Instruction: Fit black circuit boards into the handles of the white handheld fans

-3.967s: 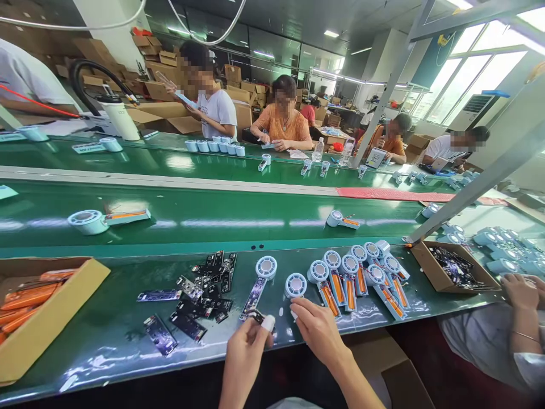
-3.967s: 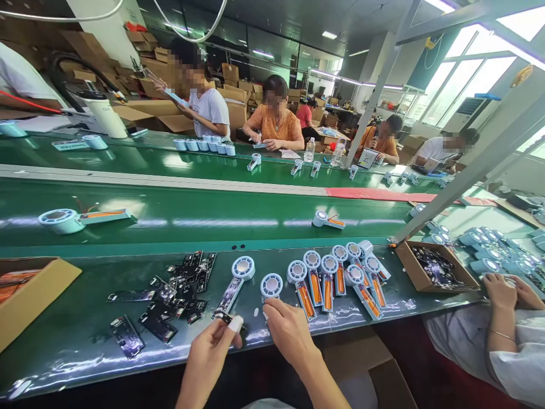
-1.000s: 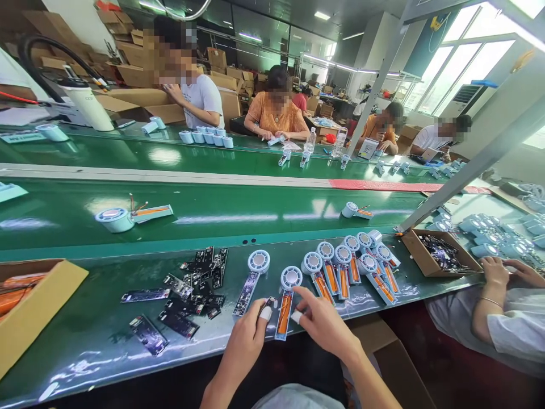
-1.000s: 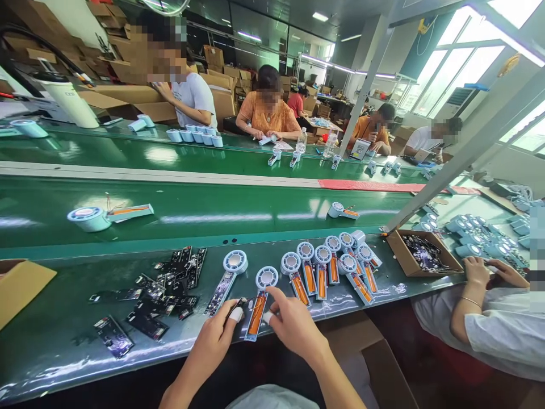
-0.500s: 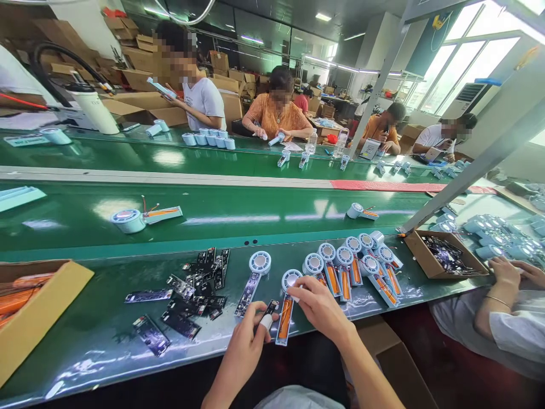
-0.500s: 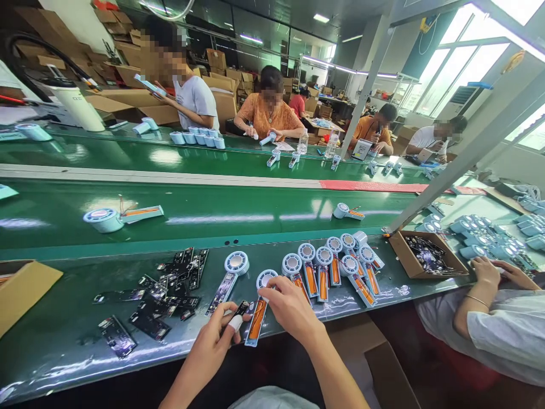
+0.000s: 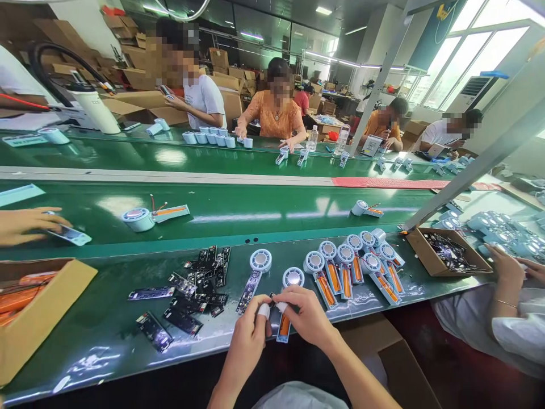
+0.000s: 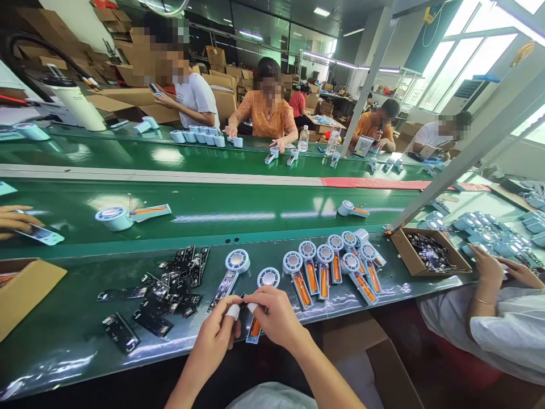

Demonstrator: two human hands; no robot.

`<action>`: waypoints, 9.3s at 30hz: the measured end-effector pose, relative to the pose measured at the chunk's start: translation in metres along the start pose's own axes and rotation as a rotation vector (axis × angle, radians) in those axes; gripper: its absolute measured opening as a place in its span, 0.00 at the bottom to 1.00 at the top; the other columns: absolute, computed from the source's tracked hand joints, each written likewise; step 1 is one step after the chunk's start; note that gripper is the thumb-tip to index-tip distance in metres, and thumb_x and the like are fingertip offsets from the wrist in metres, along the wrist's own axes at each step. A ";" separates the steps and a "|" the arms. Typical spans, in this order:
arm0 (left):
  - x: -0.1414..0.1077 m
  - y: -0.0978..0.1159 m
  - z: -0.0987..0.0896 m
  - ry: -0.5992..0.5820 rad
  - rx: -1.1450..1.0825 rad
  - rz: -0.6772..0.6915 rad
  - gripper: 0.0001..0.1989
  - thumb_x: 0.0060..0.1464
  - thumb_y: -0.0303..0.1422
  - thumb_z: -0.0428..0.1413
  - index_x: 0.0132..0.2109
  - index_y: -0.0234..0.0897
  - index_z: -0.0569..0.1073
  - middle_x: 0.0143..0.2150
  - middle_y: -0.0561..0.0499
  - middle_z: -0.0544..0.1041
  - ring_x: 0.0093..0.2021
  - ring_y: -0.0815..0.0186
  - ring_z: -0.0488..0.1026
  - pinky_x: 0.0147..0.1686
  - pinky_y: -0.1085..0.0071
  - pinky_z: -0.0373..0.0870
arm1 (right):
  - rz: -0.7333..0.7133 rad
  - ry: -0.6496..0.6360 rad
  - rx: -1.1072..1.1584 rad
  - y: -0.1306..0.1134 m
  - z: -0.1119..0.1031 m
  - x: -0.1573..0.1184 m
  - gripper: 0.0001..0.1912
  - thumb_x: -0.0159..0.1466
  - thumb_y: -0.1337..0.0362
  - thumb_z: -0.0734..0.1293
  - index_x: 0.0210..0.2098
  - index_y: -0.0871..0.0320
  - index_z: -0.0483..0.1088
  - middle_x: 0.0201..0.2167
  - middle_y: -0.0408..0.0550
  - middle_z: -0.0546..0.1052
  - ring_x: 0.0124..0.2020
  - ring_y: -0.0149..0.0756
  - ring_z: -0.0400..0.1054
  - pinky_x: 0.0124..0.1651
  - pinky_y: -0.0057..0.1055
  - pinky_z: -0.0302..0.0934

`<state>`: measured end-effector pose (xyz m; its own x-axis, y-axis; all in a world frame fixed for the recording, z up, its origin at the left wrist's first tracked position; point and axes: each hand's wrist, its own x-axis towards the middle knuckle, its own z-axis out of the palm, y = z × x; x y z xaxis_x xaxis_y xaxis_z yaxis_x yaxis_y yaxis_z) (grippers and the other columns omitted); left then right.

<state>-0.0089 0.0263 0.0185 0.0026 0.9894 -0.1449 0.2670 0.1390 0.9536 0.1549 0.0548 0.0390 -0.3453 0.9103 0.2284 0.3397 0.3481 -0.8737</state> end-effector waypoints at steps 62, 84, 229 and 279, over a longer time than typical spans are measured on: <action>0.004 -0.010 -0.008 0.101 0.158 0.403 0.16 0.61 0.33 0.50 0.48 0.39 0.81 0.43 0.45 0.85 0.39 0.60 0.83 0.43 0.65 0.80 | -0.111 0.024 -0.332 0.007 0.000 0.006 0.08 0.65 0.75 0.65 0.37 0.55 0.72 0.34 0.46 0.76 0.37 0.37 0.69 0.40 0.30 0.64; 0.004 -0.006 -0.017 -0.002 0.062 0.229 0.16 0.59 0.35 0.51 0.50 0.40 0.78 0.37 0.48 0.85 0.31 0.63 0.82 0.35 0.70 0.79 | -0.065 -0.095 -0.156 -0.004 -0.021 0.009 0.11 0.69 0.71 0.64 0.47 0.55 0.75 0.42 0.49 0.78 0.43 0.38 0.71 0.46 0.34 0.67; -0.006 -0.003 0.034 0.097 -0.267 -0.134 0.25 0.59 0.46 0.48 0.58 0.38 0.71 0.63 0.39 0.73 0.69 0.50 0.62 0.64 0.54 0.63 | 0.313 0.124 0.320 -0.027 0.012 -0.038 0.19 0.68 0.46 0.65 0.38 0.57 0.69 0.27 0.42 0.72 0.28 0.31 0.64 0.31 0.26 0.60; -0.004 0.000 0.041 0.033 -0.411 -0.064 0.24 0.60 0.43 0.46 0.60 0.38 0.65 0.69 0.40 0.65 0.74 0.55 0.49 0.70 0.54 0.53 | -0.055 0.303 -0.468 -0.004 0.031 -0.051 0.28 0.72 0.68 0.55 0.71 0.52 0.56 0.37 0.54 0.80 0.34 0.41 0.77 0.36 0.35 0.75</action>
<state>0.0301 0.0202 0.0086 -0.0340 0.9781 -0.2053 -0.1415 0.1987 0.9698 0.1443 -0.0003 0.0171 -0.1300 0.8877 0.4418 0.7045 0.3962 -0.5888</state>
